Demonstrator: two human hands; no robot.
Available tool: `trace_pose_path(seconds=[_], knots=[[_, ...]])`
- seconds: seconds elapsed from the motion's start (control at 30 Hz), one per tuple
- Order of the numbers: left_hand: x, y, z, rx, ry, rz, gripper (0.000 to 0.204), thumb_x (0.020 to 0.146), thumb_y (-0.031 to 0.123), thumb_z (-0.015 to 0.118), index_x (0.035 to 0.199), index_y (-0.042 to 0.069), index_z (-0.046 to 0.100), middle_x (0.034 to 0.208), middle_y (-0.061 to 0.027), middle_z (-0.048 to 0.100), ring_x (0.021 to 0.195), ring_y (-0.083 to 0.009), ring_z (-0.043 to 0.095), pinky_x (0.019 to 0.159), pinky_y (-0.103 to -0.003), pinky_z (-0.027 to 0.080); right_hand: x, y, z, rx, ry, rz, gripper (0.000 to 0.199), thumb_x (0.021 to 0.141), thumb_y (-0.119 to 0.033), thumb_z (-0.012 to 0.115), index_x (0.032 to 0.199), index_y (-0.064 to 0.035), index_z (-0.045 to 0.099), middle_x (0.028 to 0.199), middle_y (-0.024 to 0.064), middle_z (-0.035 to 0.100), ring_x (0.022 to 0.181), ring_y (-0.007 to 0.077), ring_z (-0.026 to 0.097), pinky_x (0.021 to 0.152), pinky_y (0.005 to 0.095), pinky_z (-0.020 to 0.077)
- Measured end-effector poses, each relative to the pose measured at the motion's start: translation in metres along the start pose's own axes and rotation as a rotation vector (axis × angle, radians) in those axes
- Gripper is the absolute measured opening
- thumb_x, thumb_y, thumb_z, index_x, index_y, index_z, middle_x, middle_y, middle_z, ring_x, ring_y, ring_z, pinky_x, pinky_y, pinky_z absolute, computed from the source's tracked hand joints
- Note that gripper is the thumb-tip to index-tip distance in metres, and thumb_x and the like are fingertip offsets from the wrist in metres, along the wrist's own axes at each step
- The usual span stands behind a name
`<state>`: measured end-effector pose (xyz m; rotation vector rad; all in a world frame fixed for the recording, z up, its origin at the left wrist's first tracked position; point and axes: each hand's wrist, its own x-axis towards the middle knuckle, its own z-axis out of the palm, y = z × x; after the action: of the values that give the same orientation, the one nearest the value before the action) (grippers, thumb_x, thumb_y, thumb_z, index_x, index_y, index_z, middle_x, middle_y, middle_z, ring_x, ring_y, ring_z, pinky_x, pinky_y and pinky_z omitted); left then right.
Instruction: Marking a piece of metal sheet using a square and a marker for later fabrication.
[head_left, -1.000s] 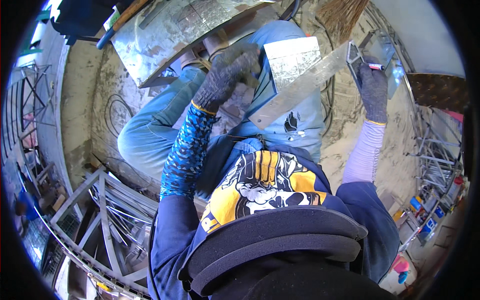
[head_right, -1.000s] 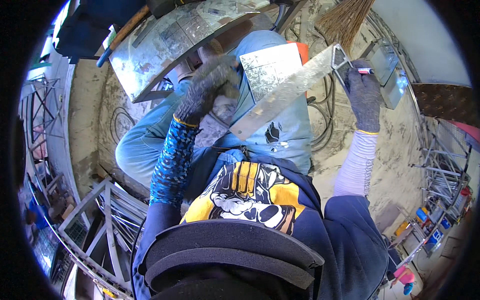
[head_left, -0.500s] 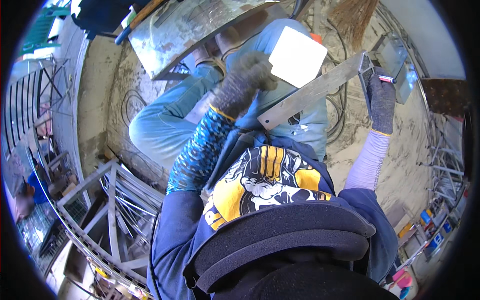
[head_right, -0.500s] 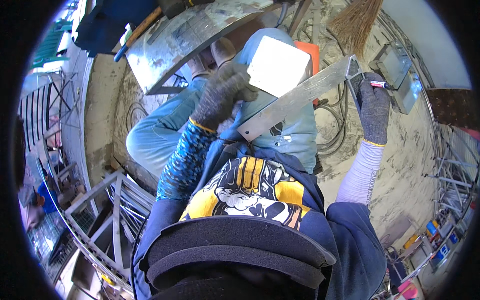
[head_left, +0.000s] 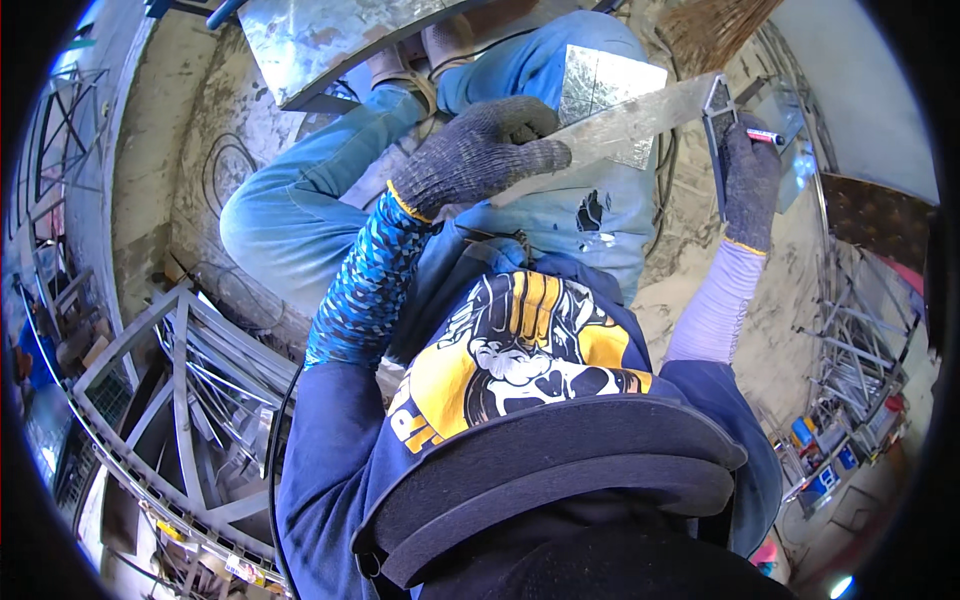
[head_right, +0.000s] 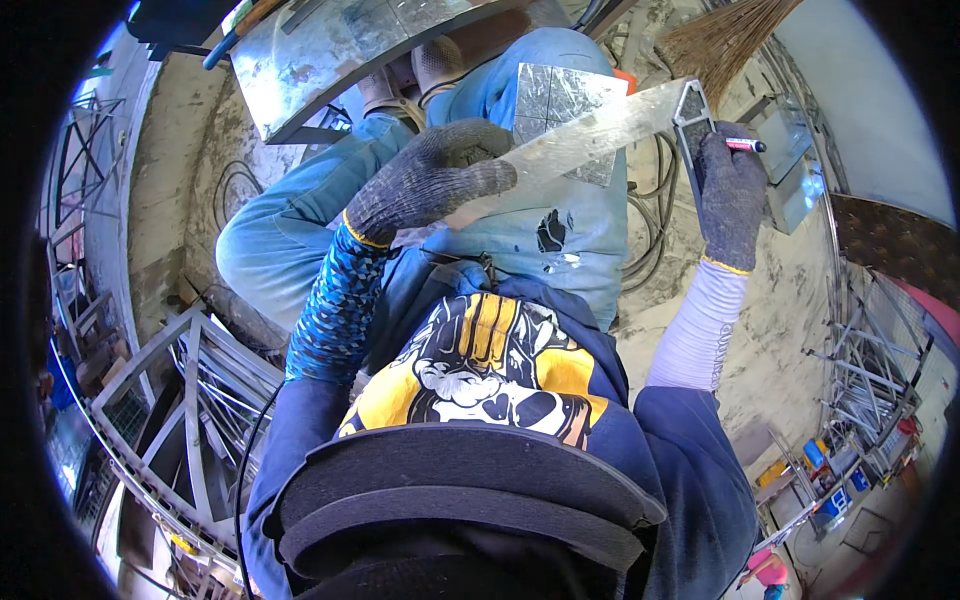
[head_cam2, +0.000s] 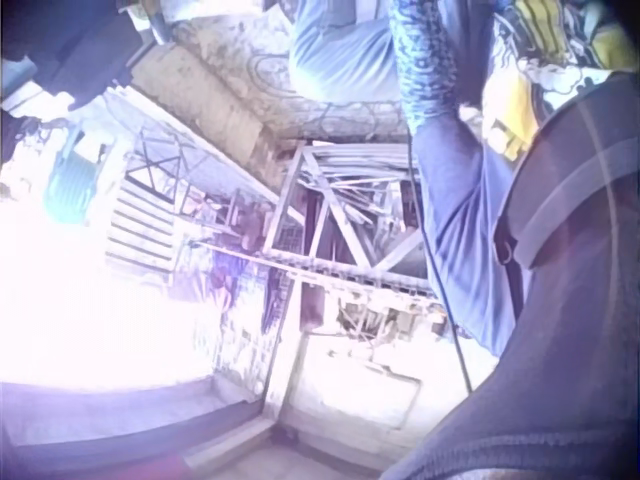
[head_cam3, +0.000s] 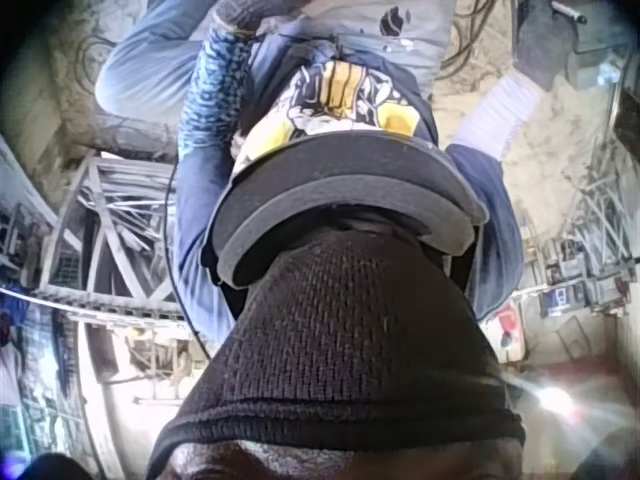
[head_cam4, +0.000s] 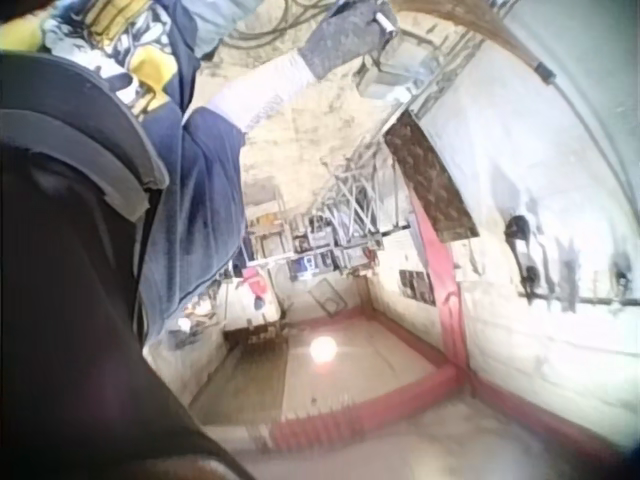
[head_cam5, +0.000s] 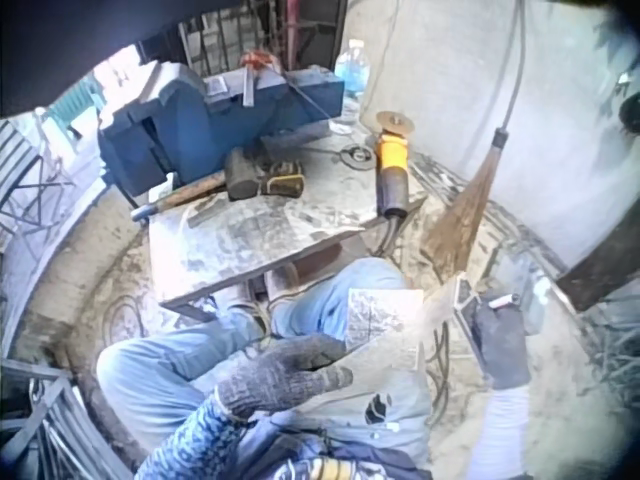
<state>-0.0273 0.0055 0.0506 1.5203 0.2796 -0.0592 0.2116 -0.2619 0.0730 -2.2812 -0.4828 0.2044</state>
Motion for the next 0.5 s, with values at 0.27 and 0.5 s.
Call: trace_pose_path(seconds=[0.27, 0.5], knots=[[0.034, -0.025, -0.013, 0.297, -0.053, 0.127, 0.041, 0.09, 0.041, 0.071, 0.098, 0.0, 0.066, 0.084, -0.0153, 0.065, 0.078, -0.0264, 0.063, 0.071, -0.04, 0.05, 0.013, -0.033, 0.021, -0.128, -0.059, -0.054, 0.031, 0.094, -0.023, 0.059, 0.109, 0.0025, 0.064, 0.092, 0.0158, 0.069, 0.083, 0.0239, 0.065, 0.078, 0.036, 0.0511], [0.029, -0.025, -0.004, 0.147, -0.018, 0.121, 0.034, 0.094, 0.027, 0.067, 0.117, 0.003, 0.062, 0.105, -0.0119, 0.065, 0.096, -0.0211, 0.062, 0.085, -0.034, 0.049, 0.021, -0.046, 0.02, -0.25, -0.102, -0.158, 0.026, 0.095, -0.022, 0.059, 0.109, -0.0005, 0.065, 0.096, 0.0147, 0.07, 0.088, 0.0246, 0.067, 0.08, 0.0364, 0.0519]])
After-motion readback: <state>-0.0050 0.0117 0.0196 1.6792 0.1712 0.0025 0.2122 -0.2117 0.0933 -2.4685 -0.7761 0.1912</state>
